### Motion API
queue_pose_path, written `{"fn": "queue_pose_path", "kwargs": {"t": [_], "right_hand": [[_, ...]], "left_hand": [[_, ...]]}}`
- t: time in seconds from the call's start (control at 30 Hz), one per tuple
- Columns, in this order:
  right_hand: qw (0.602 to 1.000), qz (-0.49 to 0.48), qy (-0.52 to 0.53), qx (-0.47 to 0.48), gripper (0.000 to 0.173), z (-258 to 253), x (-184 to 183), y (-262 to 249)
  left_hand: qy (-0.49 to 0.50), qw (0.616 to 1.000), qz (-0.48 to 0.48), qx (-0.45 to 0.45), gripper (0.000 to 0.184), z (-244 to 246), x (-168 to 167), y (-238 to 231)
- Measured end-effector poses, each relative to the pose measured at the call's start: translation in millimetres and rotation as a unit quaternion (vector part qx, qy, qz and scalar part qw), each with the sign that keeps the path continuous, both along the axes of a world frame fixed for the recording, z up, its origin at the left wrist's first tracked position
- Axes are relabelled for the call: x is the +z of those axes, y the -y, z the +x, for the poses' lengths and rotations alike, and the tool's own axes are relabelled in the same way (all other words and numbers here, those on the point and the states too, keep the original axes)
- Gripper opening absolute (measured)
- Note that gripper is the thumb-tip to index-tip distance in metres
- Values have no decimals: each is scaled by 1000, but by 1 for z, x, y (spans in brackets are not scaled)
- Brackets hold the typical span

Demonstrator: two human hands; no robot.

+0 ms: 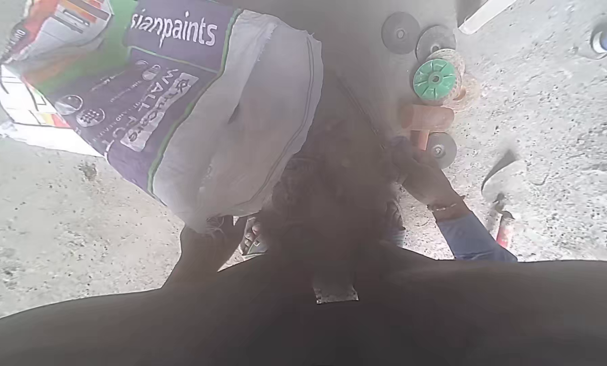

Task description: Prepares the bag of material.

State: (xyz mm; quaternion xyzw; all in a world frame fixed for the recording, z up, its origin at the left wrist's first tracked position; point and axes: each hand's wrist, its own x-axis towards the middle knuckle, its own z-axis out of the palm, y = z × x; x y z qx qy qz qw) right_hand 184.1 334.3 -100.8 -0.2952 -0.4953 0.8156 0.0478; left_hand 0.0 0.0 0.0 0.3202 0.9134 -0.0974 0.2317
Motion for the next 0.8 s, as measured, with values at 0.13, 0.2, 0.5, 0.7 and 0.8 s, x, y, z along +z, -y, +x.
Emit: {"fn": "queue_pose_path", "kwargs": {"t": [0.13,0.2,0.5,0.7,0.8], "right_hand": [[996,61,65,12,25,1,-5,9],[995,47,80,21,30,-1,-6,16],[954,139,45,260,30,-18,10,68],[953,243,91,155,39,-12,22,45],[931,331,149,33,34,2,9,6]], "left_hand": [[274,959,51,51,39,-9,-29,10],[358,922,135,62,31,-15,-55,13],[521,778,301,182,32,11,-73,-68],[348,776,325,414,29,-17,-65,-59],[227,634,514,531,20,-60,-56,-52]]}}
